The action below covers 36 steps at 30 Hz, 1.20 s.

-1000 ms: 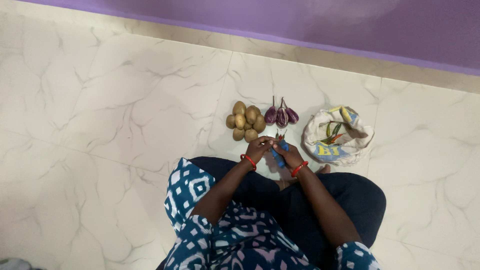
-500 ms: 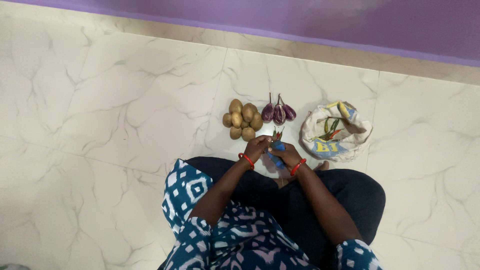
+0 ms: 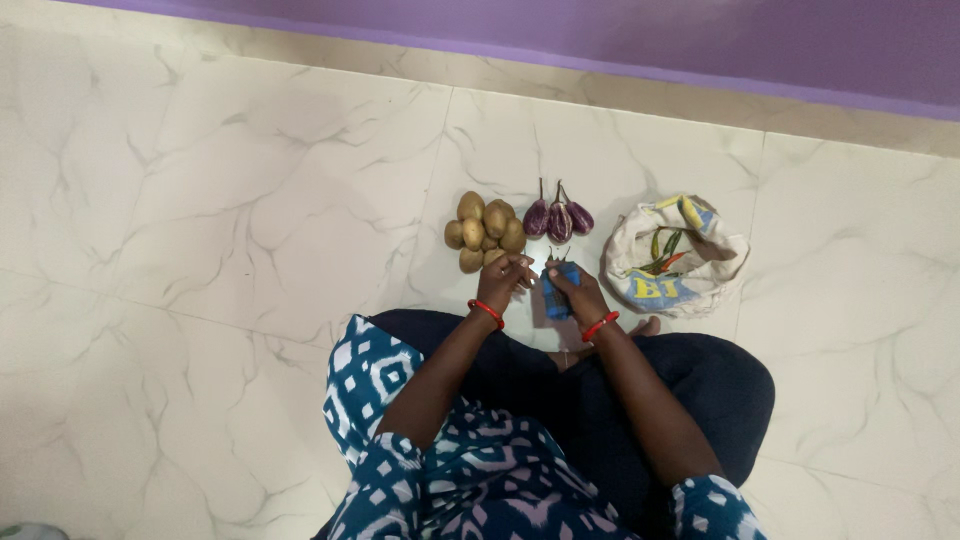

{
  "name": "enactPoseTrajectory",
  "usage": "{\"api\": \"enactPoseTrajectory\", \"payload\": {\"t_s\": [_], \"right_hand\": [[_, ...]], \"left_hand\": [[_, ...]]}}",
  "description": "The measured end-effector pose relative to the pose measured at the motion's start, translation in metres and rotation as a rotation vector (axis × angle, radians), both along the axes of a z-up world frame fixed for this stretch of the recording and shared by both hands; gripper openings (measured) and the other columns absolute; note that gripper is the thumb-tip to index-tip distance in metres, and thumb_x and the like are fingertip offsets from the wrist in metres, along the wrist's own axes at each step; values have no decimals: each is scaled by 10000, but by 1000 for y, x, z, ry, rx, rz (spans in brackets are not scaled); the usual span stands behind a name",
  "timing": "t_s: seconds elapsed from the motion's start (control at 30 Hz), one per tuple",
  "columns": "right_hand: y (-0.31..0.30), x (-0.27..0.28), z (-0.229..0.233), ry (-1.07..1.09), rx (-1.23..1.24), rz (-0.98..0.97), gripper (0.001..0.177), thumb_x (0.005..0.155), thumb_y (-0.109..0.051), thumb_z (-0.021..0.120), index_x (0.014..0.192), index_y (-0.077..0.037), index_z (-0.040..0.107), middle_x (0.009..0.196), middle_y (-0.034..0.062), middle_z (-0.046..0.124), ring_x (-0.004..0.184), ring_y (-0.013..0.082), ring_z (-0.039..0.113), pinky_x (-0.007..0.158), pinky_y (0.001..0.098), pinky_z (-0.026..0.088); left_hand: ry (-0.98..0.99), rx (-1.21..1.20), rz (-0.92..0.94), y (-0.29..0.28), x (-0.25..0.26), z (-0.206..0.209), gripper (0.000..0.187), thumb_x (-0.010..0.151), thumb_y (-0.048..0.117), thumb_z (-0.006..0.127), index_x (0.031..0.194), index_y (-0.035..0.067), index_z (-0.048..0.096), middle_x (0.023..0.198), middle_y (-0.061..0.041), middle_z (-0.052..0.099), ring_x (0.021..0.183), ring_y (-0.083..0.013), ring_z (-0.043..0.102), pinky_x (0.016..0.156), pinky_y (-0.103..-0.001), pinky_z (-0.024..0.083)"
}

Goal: The person sits on the floor and uses a blue peeler to remove the skin from small green vegetables. The peeled vegetables are placed into a white cloth bag, while potatoes and eggplants remain on the floor nearby.

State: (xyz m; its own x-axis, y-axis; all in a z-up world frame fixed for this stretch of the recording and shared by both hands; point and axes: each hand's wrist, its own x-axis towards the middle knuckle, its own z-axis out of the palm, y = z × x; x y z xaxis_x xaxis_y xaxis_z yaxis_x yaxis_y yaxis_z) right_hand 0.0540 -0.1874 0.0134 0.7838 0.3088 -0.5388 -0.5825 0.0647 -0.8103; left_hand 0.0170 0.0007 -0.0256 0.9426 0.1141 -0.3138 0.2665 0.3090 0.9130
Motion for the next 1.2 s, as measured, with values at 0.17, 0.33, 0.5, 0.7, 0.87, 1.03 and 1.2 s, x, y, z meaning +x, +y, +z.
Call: {"api": "enactPoseTrajectory", "payload": {"t_s": [0.17,0.33,0.5,0.7,0.87,1.03,1.2], "right_hand": [[0,1,13,-49,90,15,302,925,-268,708,1150,-68,720,866,25,723,694,120,667,646,287,569],[-2,1,14,-369,-259,112,266,937,-270,752,1016,-16,761,775,23,703,665,83,611,596,248,507],[-3,3,12,-387,-409,82,303,893,-280,820,941,10,746,714,28,690,586,96,582,507,260,471],[-8,6,8,-347,-153,-73,262,922,-284,775,1069,-68,776,895,-5,735,786,77,643,710,238,535],[-22,15,10,-301,-33,-217,326,912,-251,768,1205,-125,697,1032,-19,693,897,85,636,758,256,552],[-11,0,5,-271,-136,38,311,889,-255,768,1168,-131,711,974,-8,732,866,86,669,753,254,553],[-11,-4,-5,-529,-554,191,315,860,-317,841,994,-40,773,771,35,722,666,123,658,649,299,533]], "left_hand": [[-61,121,-195,-22,-7,-10,192,981,191,688,1063,18,710,806,-51,746,695,-67,659,626,-230,505],[-21,162,-216,-23,-12,-2,211,953,208,718,1009,5,730,734,-48,703,573,-79,600,517,-250,462],[17,214,-225,-22,-10,6,244,960,237,712,1061,16,736,753,-30,721,571,-67,603,524,-232,465],[-62,164,-216,-21,-12,1,296,936,205,742,1127,-21,737,805,-71,739,629,-79,605,562,-247,489],[-20,160,-165,-13,-18,1,250,976,211,715,1119,7,740,830,-68,767,672,-72,660,604,-232,517],[-118,405,-117,-17,-26,10,204,870,179,790,1012,35,769,858,-49,780,714,-84,705,657,-253,566],[-215,584,-110,-19,-29,7,190,867,217,840,948,54,786,814,-67,776,727,-107,704,687,-269,556]]}}
